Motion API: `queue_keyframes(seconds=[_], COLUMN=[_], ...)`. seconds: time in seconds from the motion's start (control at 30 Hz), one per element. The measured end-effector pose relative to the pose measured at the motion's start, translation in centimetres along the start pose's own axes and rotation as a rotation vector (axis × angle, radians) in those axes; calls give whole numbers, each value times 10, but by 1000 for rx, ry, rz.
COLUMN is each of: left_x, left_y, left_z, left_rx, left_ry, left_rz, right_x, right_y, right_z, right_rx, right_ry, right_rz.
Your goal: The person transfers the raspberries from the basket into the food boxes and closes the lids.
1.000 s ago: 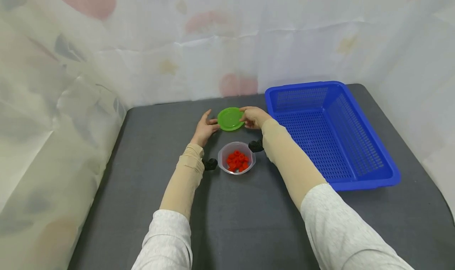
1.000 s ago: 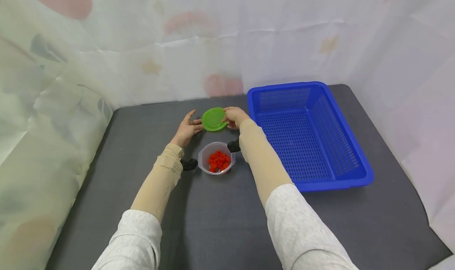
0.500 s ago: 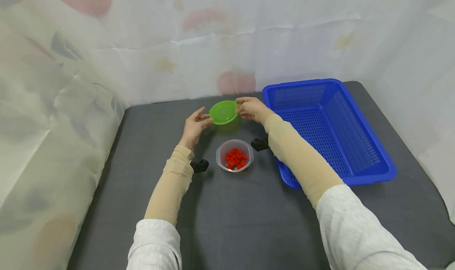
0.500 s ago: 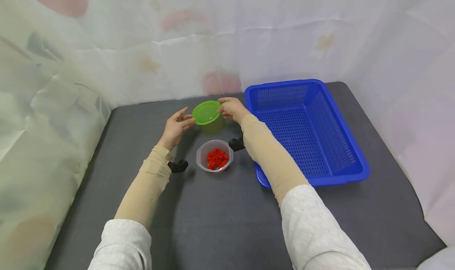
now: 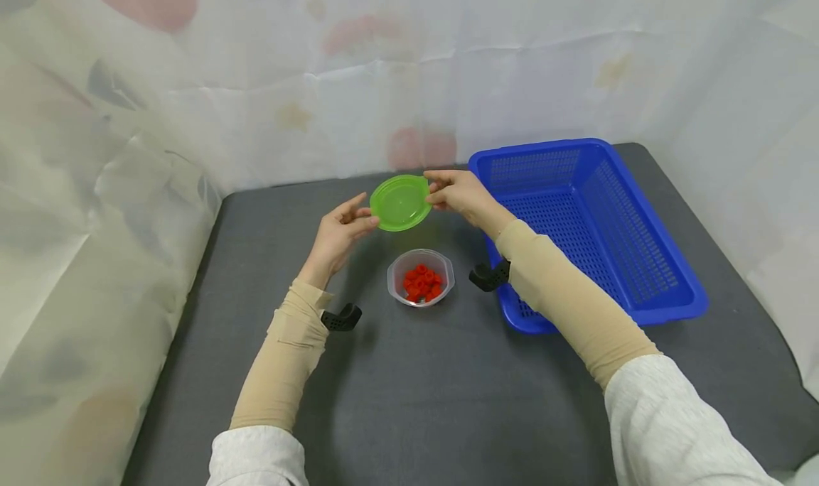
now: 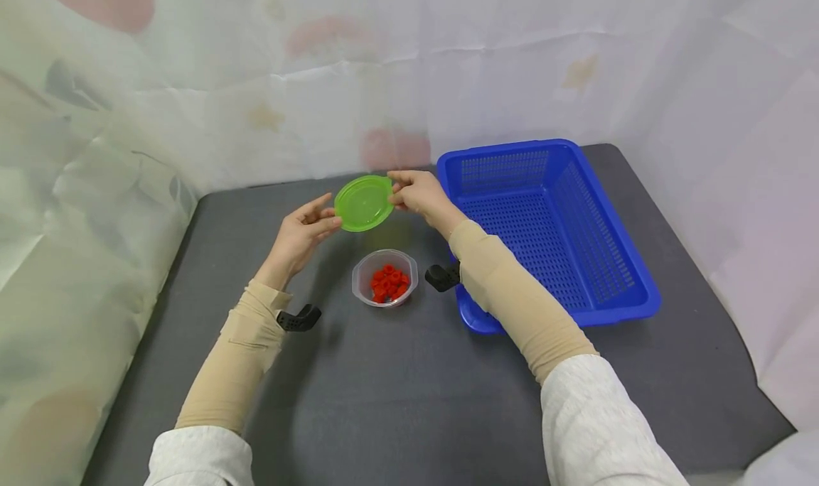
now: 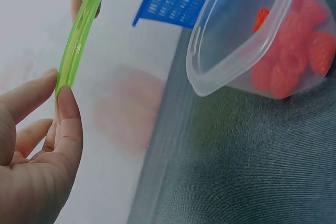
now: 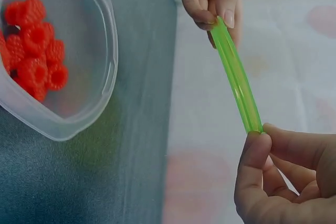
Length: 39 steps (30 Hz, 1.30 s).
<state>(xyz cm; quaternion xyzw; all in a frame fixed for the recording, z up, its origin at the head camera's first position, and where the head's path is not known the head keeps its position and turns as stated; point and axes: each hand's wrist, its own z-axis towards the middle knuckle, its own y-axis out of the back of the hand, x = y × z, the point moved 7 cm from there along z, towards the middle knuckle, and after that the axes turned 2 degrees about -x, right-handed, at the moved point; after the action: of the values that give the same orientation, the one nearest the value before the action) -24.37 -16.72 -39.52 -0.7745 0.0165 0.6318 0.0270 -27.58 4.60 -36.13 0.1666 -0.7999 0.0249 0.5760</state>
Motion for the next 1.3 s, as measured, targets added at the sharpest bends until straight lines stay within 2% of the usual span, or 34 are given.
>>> queue_keyframes(seconds=[0.13, 0.23, 0.4, 0.6, 0.77, 0.9, 1.0, 1.1, 1.3], left_x=[-8, -7, 4, 19, 34, 44, 50, 55, 61], left_y=[-4, -5, -3, -5, -7, -9, -10, -12, -14], left_z=[-16, -24, -34, -48, -57, -61, -64, -66, -68], left_rx=[38, 51, 67, 90, 102, 103, 107, 113, 131], left_ry=[-5, -5, -8, -23, -11, -1, 6, 16, 15], left_rz=[20, 26, 53, 142, 192, 225, 240, 251, 294], right_x=[1, -2, -10, -24, -35, -37, -43, -51, -61], right_y=[-1, -3, -8, -16, -26, -33, -38, -40, -43], right_z=[-17, -29, -46, -64, -76, -81, -82, -82, -83], right_rx=[-1, -16, -39, -51, -46, -23, -2, 13, 42], right_ry=[48, 76, 117, 162, 179, 239, 230, 181, 127], right_rz=[-62, -124, -216, -309, -381, -486, -558, -612, -655])
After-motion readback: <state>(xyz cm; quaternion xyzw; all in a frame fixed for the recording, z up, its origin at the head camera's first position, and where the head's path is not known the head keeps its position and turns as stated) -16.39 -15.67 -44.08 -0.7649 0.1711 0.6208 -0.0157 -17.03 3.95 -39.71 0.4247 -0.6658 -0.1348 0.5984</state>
